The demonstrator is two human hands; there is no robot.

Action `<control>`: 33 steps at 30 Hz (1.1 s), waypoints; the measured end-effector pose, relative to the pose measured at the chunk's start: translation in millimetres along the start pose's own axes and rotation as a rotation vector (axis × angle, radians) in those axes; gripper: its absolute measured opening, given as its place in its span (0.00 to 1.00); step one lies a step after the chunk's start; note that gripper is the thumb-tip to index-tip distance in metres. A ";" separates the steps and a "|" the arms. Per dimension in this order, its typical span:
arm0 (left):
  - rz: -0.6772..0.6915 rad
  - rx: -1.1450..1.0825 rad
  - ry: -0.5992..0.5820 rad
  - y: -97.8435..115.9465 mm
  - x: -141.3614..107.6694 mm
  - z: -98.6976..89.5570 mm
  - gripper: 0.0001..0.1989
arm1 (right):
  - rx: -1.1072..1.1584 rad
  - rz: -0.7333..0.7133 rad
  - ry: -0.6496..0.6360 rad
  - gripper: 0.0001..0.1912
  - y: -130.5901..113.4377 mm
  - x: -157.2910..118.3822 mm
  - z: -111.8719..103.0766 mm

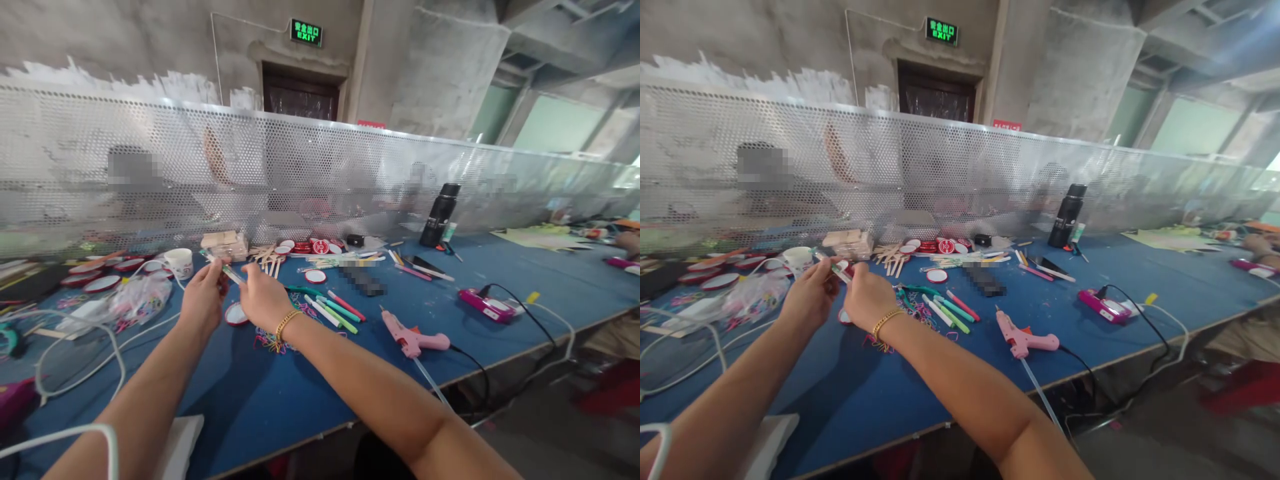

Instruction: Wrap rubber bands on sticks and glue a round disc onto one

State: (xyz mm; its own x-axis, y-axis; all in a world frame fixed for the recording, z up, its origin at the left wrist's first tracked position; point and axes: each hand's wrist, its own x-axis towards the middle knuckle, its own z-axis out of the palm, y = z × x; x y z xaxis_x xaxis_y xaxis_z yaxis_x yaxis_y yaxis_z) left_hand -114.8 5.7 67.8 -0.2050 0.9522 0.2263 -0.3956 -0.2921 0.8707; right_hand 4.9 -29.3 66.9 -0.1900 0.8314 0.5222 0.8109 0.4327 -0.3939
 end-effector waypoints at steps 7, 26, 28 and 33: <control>0.017 -0.105 0.084 -4.7 16.4 -12.3 0.11 | -0.018 -0.039 -0.112 0.15 1.7 -37.7 1.3; -0.131 0.531 -0.529 -19.4 -36.3 25.0 0.13 | 0.484 0.089 0.200 0.20 65.4 18.5 -37.6; -0.157 0.531 -0.582 -17.9 -38.1 26.7 0.13 | 0.530 0.101 0.165 0.19 67.1 27.9 -37.1; -0.151 0.556 -0.718 -5.9 -42.5 26.0 0.13 | 0.652 0.249 0.345 0.20 85.7 53.5 -58.5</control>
State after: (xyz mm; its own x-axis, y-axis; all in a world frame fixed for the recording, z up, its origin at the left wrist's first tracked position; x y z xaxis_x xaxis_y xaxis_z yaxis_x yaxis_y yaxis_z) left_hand -80.5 -30.8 64.4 0.4922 0.8578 0.1479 0.1524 -0.2522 0.9556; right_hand 96.6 32.0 105.3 0.2250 0.8219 0.5233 0.2972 0.4536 -0.8402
